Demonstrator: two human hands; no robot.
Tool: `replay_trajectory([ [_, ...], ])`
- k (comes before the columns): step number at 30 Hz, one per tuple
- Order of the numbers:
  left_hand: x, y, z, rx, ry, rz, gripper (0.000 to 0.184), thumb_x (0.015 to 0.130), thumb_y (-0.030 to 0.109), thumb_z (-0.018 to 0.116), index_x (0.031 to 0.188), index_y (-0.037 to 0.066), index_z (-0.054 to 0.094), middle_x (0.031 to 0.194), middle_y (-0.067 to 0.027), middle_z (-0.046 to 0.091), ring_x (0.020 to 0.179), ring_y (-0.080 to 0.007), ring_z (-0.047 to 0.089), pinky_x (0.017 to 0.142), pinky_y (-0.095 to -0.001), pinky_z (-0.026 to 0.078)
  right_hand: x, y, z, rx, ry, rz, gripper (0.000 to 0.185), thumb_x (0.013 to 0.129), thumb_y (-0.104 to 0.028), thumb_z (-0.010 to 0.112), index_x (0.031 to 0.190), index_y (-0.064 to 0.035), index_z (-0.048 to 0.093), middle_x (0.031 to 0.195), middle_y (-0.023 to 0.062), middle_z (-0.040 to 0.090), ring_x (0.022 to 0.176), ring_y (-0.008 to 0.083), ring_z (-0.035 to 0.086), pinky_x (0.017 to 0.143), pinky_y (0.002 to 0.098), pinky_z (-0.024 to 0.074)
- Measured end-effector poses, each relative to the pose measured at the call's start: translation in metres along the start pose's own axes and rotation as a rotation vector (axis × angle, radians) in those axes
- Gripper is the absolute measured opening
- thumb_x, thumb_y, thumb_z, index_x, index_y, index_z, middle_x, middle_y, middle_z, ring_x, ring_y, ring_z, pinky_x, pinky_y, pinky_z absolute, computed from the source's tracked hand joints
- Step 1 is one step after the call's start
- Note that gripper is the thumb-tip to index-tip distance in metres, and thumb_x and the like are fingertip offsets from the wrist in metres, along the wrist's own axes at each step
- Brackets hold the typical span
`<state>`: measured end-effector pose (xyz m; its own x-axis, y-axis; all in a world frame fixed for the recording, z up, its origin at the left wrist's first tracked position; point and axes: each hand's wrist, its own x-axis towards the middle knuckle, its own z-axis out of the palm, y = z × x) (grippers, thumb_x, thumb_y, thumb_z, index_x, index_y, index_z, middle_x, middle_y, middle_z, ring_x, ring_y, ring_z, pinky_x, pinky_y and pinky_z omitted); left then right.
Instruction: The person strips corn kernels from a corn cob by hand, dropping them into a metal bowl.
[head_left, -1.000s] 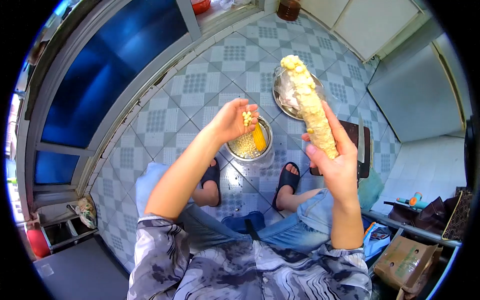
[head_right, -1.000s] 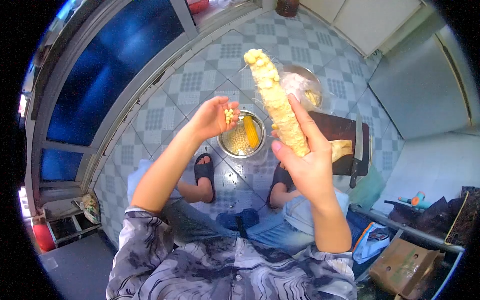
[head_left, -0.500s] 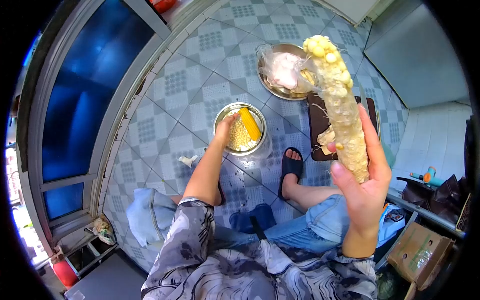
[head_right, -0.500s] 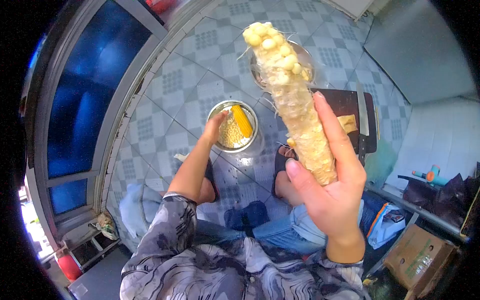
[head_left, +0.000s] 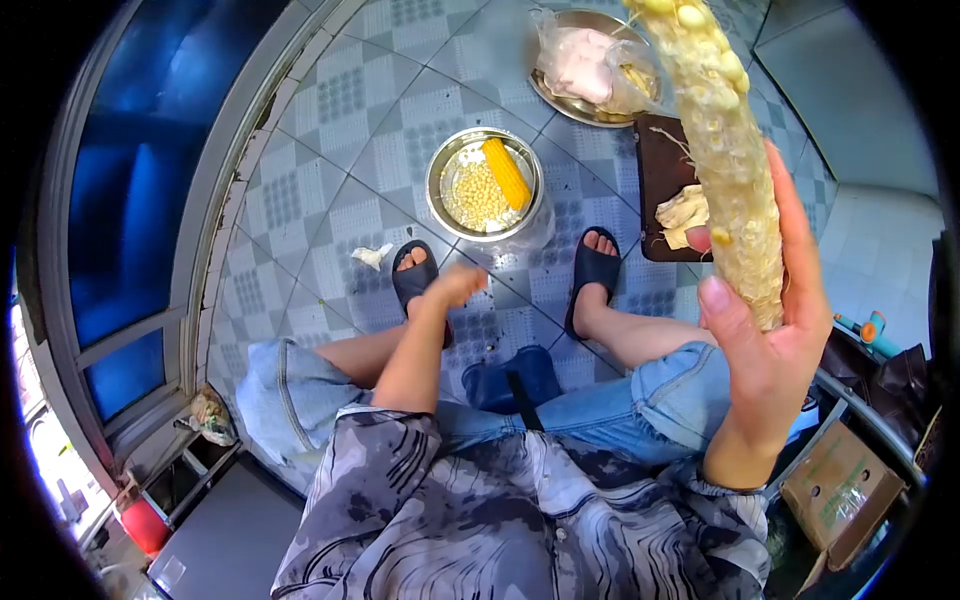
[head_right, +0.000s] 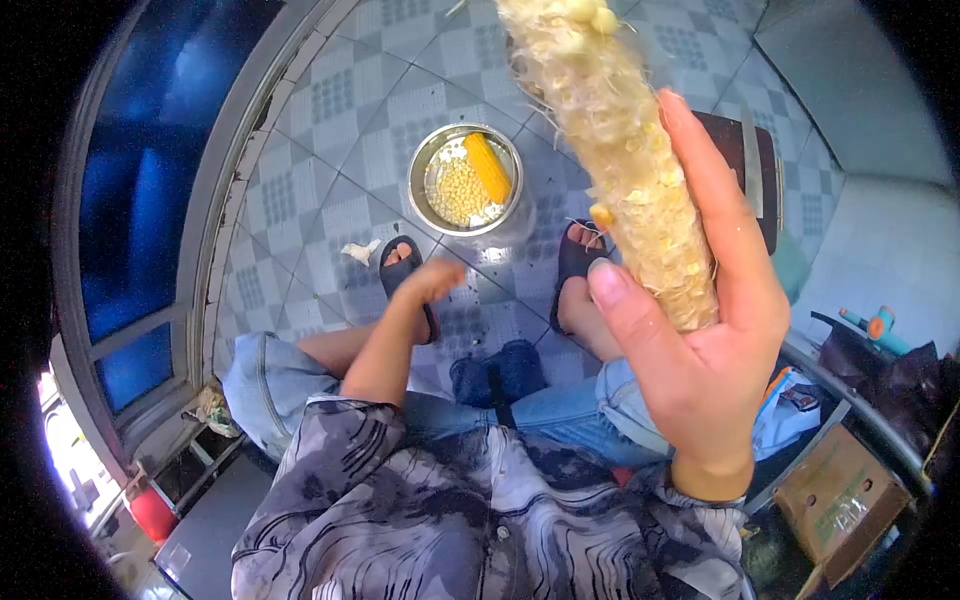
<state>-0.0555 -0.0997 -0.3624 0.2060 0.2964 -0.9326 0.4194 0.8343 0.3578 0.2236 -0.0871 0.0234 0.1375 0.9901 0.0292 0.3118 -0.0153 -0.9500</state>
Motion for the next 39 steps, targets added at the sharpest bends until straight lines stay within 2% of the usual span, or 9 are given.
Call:
replay_trajectory([
  [1, 0.014, -0.031, 0.012, 0.424, 0.132, 0.093, 0.026, 0.064, 0.026, 0.068, 0.071, 0.001, 0.067, 0.068, -0.0135, 0.065, 0.057, -0.0268, 0.06, 0.054, -0.038, 0.048, 0.001, 0.0, 0.002, 0.007, -0.007, 0.008, 0.07, 0.074, -0.008, 0.065, 0.138, -0.0007, 0.037, 0.102, 0.0118, 0.062, 0.07, 0.006, 0.053, 0.056, 0.0159, 0.0386],
  [3, 0.024, -0.074, 0.037, 0.849, 0.147, -0.006, 0.03, 0.065, 0.025, 0.066, 0.081, 0.0, 0.07, 0.087, -0.0173, 0.069, 0.082, -0.0345, 0.065, 0.072, -0.0385, 0.051, 0.003, 0.0, 0.007, 0.014, -0.017, -0.034, 0.071, 0.074, -0.008, 0.065, 0.138, 0.001, 0.036, 0.11, 0.0128, 0.059, 0.079, 0.0095, 0.056, 0.062, 0.018, 0.0423],
  [14, 0.006, -0.096, 0.117, 0.823, 0.136, -0.254, 0.035, 0.076, 0.023, 0.055, 0.105, 0.008, 0.067, 0.113, -0.0149, 0.063, 0.108, -0.0314, 0.059, 0.086, -0.0406, 0.049, 0.009, 0.002, 0.018, 0.001, 0.025, 0.049, 0.071, 0.073, -0.005, 0.063, 0.138, 0.0036, 0.035, 0.124, 0.0144, 0.053, 0.094, 0.0173, 0.058, 0.075, 0.0242, 0.0473],
  [20, 0.05, -0.133, 0.11, 0.797, 0.053, -0.143, 0.034, 0.078, 0.027, 0.056, 0.101, 0.005, 0.068, 0.113, -0.018, 0.062, 0.105, -0.0349, 0.06, 0.087, -0.0421, 0.048, 0.013, 0.003, 0.025, 0.149, 0.016, 0.088, 0.07, 0.073, -0.006, 0.062, 0.138, 0.0033, 0.036, 0.126, 0.0144, 0.052, 0.096, 0.0167, 0.058, 0.082, 0.0256, 0.046],
  [22, 0.007, -0.055, 0.089, 0.498, 0.182, -0.173, 0.04, 0.08, 0.035, 0.048, 0.096, 0.004, 0.068, 0.109, -0.0217, 0.062, 0.103, -0.0362, 0.06, 0.087, -0.0428, 0.047, 0.012, 0.004, 0.023, 0.048, -0.02, 0.046, 0.069, 0.075, -0.008, 0.063, 0.137, 0.0036, 0.036, 0.127, 0.0142, 0.051, 0.098, 0.0165, 0.058, 0.086, 0.0276, 0.0452],
  [24, 0.06, -0.055, 0.061, 0.679, 0.167, 0.319, 0.045, 0.082, 0.038, 0.042, 0.089, 0.002, 0.068, 0.099, -0.0246, 0.063, 0.097, -0.0369, 0.061, 0.085, -0.0439, 0.046, 0.011, 0.003, 0.023, 0.052, -0.035, 0.022, 0.068, 0.076, -0.007, 0.062, 0.137, 0.0038, 0.036, 0.127, 0.0139, 0.051, 0.098, 0.0164, 0.058, 0.086, 0.0276, 0.0453],
  [29, -0.004, 0.068, 0.018, 0.127, 0.56, 0.435, 0.046, 0.084, 0.04, 0.047, 0.073, 0.0, 0.066, 0.07, -0.0196, 0.064, 0.065, -0.0352, 0.062, 0.064, -0.0429, 0.048, 0.01, 0.004, 0.021, 0.125, -0.104, -0.015, 0.061, 0.078, 0.007, 0.057, 0.136, 0.0012, 0.04, 0.126, 0.0125, 0.052, 0.108, 0.016, 0.053, 0.092, 0.0272, 0.0423],
  [34, -0.031, 0.112, 0.003, -0.118, 0.308, 0.371, 0.033, 0.085, 0.03, 0.056, 0.065, 0.005, 0.058, 0.052, -0.0015, 0.048, 0.038, -0.0114, 0.04, 0.036, -0.0278, 0.031, 0.009, 0.017, 0.02, 0.044, -0.134, -0.068, 0.06, 0.076, 0.006, 0.06, 0.133, 0.001, 0.043, 0.128, 0.0134, 0.053, 0.116, 0.017, 0.05, 0.097, 0.0274, 0.0383],
  [39, -0.149, 0.203, -0.007, -0.419, -0.079, 0.634, 0.021, 0.09, 0.016, 0.049, 0.079, 0.001, 0.059, 0.061, -0.0021, 0.051, 0.043, -0.0087, 0.039, 0.04, -0.0244, 0.033, 0.008, 0.023, 0.023, 0.046, -0.115, -0.144, 0.058, 0.077, 0.001, 0.064, 0.132, 0.004, 0.043, 0.124, 0.0171, 0.055, 0.113, 0.0179, 0.053, 0.095, 0.0284, 0.0408],
])
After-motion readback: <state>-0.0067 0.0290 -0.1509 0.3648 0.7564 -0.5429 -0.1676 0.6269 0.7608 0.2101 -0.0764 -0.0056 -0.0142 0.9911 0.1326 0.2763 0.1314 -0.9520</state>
